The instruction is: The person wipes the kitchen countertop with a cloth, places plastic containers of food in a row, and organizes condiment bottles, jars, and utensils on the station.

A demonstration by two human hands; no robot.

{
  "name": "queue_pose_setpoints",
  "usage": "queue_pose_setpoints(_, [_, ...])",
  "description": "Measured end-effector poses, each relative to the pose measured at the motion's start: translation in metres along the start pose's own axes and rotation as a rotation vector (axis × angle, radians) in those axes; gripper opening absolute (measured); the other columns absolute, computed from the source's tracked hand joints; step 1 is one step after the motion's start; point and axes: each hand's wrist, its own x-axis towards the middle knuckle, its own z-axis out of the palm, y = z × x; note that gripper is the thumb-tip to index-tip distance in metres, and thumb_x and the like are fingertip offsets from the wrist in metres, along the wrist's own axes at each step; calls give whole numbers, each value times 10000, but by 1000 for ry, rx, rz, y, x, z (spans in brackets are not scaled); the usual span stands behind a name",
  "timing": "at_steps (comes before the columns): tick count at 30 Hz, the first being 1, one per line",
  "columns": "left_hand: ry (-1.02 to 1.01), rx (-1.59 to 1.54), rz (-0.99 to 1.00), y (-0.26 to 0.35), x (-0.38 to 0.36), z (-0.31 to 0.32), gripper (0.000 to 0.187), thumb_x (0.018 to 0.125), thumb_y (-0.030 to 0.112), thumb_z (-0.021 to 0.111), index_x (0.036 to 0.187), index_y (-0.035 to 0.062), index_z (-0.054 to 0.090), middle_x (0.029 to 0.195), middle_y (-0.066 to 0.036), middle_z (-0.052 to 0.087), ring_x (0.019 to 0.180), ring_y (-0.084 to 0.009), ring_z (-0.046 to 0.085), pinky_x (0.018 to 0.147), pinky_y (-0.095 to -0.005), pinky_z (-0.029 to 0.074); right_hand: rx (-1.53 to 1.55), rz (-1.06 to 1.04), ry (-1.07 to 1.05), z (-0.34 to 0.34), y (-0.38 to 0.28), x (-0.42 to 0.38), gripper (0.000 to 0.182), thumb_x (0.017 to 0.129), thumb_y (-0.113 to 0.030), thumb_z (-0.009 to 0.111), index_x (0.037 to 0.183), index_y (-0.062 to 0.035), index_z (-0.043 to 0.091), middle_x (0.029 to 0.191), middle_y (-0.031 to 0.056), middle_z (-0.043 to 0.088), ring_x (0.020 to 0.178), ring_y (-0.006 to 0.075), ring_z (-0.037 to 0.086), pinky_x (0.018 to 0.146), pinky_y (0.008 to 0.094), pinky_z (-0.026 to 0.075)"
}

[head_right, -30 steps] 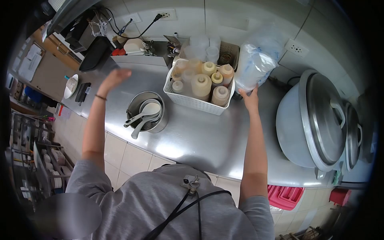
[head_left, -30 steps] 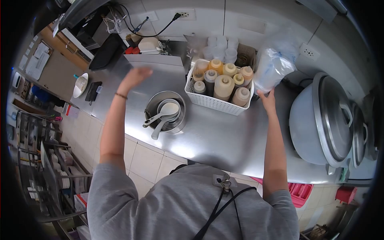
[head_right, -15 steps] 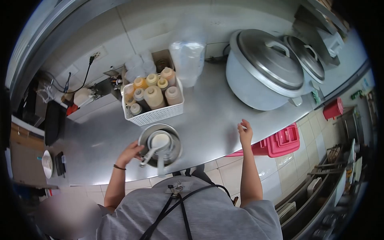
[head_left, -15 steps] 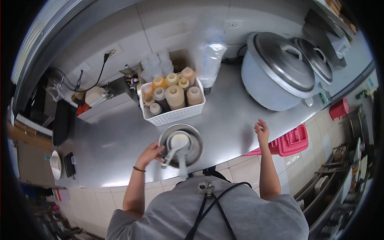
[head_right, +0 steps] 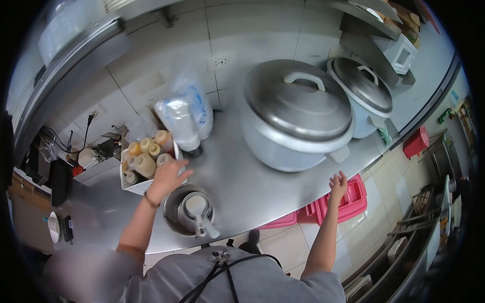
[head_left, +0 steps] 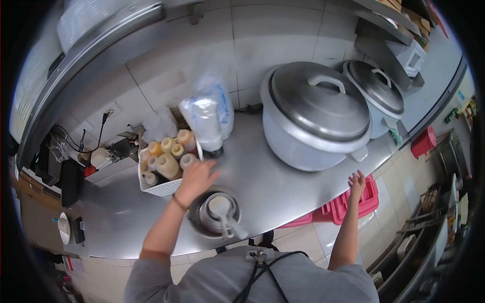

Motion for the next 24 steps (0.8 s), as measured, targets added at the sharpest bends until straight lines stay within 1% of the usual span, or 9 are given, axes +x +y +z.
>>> queue_pose_setpoints(2, [-48,92,125,5,77,35,319,753,262,619,964,22,617,831,-153,631,838,-308,587,727,-394,471,8,10,-32,7,12,18,353,848,-155,550,1179,-55,480,948,84,555,801,180,588,668,285,479])
queue_pose_setpoints(4, [-307,283,-9,3,152,81,352,773,273,589,1034,37,594,1040,-160,591,988,-305,542,800,-396,451,21,1,-49,11,16,31,359,846,-152,555,1183,-55,478,944,82,555,796,176,588,663,273,479])
queue_pose_setpoints(7, [-303,445,76,-35,236,172,321,814,231,502,1044,26,589,1060,-130,587,1043,-292,516,848,-404,421,-9,-55,-67,-4,26,39,352,841,-135,569,1172,-48,492,944,78,559,790,146,580,656,239,475])
queue_pose_setpoints(9, [-29,510,107,-64,281,219,392,823,220,465,1166,36,518,1195,-145,506,1127,-288,457,893,-435,377,-49,-78,-85,-28,24,39,309,853,-101,548,1150,-28,506,959,76,564,779,129,569,665,222,466])
queue_pose_setpoints(10, [-205,437,71,-64,301,217,489,817,230,478,1266,43,421,1243,-160,464,1146,-297,441,903,-454,361,-70,-163,-79,-49,44,46,292,862,-77,527,1147,-19,505,956,72,567,779,128,566,670,217,460])
queue_pose_setpoints(11, [-287,387,54,-65,318,221,486,818,232,481,1263,44,424,1231,-157,471,1133,-291,448,893,-447,366,-121,-157,-65,-70,51,47,286,863,-71,525,1144,-17,507,949,69,569,776,123,562,664,215,459])
queue_pose_setpoints(14, [-329,320,50,-70,346,243,479,821,240,491,1256,46,432,1195,-150,492,1093,-275,469,864,-424,380,-178,-114,20,-124,61,42,262,862,-82,534,1115,-11,521,909,54,577,750,105,549,637,208,450])
queue_pose_setpoints(20, [-270,214,43,-71,340,255,465,827,255,512,1240,50,450,1121,-136,534,1013,-243,512,806,-379,408,-337,-37,59,-155,68,49,205,858,-118,551,1022,3,568,845,57,593,709,114,553,630,228,459])
queue_pose_setpoints(24, [-78,-90,118,-66,344,182,456,831,265,525,1230,52,461,1073,-126,561,960,-222,541,767,-349,426,-355,-113,-67,-121,48,62,185,864,-112,536,981,23,582,840,78,597,721,125,564,643,239,465])
